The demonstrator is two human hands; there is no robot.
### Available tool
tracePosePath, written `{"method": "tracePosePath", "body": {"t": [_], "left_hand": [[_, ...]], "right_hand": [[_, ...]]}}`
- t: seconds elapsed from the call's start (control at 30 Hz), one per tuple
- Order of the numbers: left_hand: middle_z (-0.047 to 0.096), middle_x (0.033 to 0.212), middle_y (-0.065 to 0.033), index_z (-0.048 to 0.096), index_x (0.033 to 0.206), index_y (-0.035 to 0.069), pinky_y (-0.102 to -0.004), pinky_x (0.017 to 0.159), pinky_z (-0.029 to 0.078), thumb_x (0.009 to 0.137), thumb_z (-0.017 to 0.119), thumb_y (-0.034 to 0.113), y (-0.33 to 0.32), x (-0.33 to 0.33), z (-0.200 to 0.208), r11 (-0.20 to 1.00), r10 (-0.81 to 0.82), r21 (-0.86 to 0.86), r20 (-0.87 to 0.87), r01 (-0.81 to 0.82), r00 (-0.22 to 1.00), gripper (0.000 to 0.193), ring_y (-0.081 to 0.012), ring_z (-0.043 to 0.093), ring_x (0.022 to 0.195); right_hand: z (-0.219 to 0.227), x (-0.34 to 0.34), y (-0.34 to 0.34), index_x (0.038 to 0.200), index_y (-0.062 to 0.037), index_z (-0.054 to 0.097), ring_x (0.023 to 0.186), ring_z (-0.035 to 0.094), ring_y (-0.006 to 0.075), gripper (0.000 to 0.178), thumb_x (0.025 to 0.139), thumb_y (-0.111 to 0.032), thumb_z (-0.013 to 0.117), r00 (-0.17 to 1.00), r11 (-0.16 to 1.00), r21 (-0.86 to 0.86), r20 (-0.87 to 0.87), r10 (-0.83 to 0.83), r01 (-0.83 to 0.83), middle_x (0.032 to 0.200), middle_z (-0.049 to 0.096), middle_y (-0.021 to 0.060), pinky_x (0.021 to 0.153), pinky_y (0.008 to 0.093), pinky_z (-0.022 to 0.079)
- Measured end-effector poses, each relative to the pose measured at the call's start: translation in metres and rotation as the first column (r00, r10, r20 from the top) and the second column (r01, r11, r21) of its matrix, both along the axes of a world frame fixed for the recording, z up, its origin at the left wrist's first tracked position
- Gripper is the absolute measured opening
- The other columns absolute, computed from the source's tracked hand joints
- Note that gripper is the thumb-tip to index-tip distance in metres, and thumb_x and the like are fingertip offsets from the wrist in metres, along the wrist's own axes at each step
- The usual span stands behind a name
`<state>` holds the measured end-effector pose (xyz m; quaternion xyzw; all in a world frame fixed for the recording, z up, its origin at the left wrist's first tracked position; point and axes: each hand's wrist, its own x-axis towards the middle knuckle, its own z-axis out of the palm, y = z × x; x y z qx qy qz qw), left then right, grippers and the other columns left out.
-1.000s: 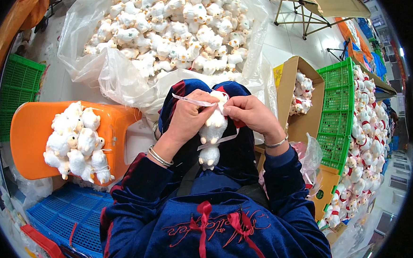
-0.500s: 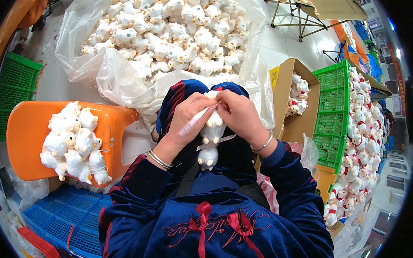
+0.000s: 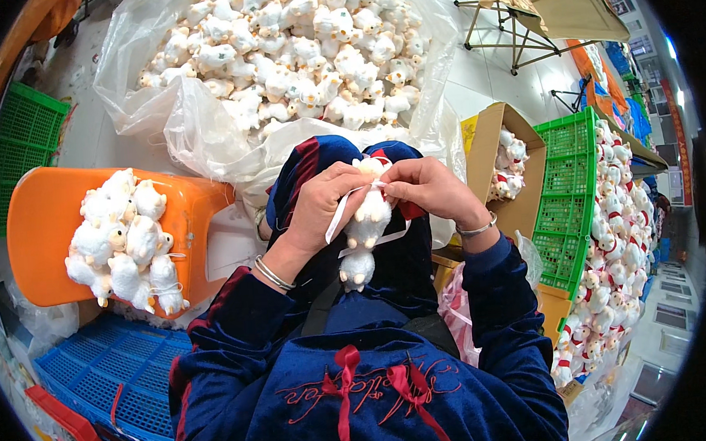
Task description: The person sits on the floor and ties red ribbons around small white plush toys. They pick up each toy, wrap the ribbon, and adjust it before moving to the next one.
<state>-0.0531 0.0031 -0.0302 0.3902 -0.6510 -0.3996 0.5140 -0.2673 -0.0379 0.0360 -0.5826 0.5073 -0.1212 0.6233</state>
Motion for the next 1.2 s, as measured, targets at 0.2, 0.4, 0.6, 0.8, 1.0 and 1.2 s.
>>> {"method": "tracePosePath", "body": {"t": [0.2,0.4,0.6,0.8,1.0,1.2], "left_hand": [[0.07,0.098,-0.0107,0.074,0.103,0.001,-0.0303,0.077,0.056,0.086,0.074,-0.001,0.0,0.0,-0.001,1.0,0.004,-0.002,0.027,-0.004,1.0,0.016,-0.0228,0.07,0.086],[0.07,0.098,-0.0114,0.073,0.102,0.001,-0.0306,0.077,0.056,0.086,0.073,0.0,0.0,0.001,-0.001,1.0,0.02,-0.005,0.049,-0.019,0.999,0.016,-0.0237,0.07,0.087],[0.069,0.097,-0.0128,0.072,0.101,0.0,-0.0326,0.076,0.054,0.089,0.07,0.002,-0.003,-0.001,0.006,1.0,0.011,0.024,0.013,-0.011,1.0,0.012,-0.0255,0.069,0.085],[0.068,0.092,-0.0129,0.071,0.098,-0.001,-0.0336,0.074,0.053,0.089,0.07,0.003,-0.006,-0.002,0.006,0.999,0.007,0.05,0.026,-0.008,1.0,0.01,-0.0258,0.067,0.081],[0.067,0.089,-0.0119,0.071,0.097,-0.001,-0.0333,0.072,0.053,0.088,0.07,0.004,-0.007,-0.003,0.008,0.997,0.02,0.068,0.053,-0.024,0.998,0.01,-0.0251,0.067,0.078],[0.067,0.089,-0.012,0.072,0.097,0.0,-0.0342,0.071,0.053,0.088,0.07,0.005,-0.008,-0.004,0.009,0.996,0.002,0.094,0.051,-0.007,0.999,0.011,-0.026,0.067,0.078]], "right_hand": [[-0.005,0.004,0.0,0.096,-0.001,0.07,0.072,0.058,0.0112,0.01,0.093,-0.01,0.07,0.996,0.937,-0.343,-0.08,0.034,-0.06,0.081,0.06,0.0016,0.065,0.0273,0.049],[0.0,0.011,0.003,0.089,0.0014,0.064,0.072,0.061,0.0156,0.015,0.089,-0.011,0.073,0.966,0.839,-0.501,-0.236,0.104,-0.213,0.081,0.063,0.009,0.067,0.0316,0.051],[0.012,0.007,0.004,0.094,0.0028,0.066,0.068,0.063,0.0139,0.017,0.09,-0.012,0.074,0.968,0.944,-0.321,-0.25,-0.01,-0.073,0.079,0.069,0.0101,0.066,0.0306,0.053],[0.013,0.005,0.006,0.092,0.0006,0.069,0.066,0.053,0.0031,0.019,0.096,-0.017,0.074,0.991,0.991,-0.039,-0.02,-0.132,0.131,0.074,0.062,-0.0032,0.057,0.02,0.043],[0.009,0.003,0.008,0.091,-0.0002,0.069,0.067,0.05,0.0023,0.024,0.098,-0.023,0.073,0.995,0.997,-0.039,-0.066,-0.072,0.069,0.076,0.06,-0.0046,0.056,0.0204,0.039],[0.003,0.001,0.008,0.093,-0.0017,0.07,0.065,0.052,0.0034,0.023,0.099,-0.024,0.071,0.996,0.996,-0.051,-0.04,-0.078,0.076,0.077,0.063,-0.0031,0.055,0.0217,0.042]]}}
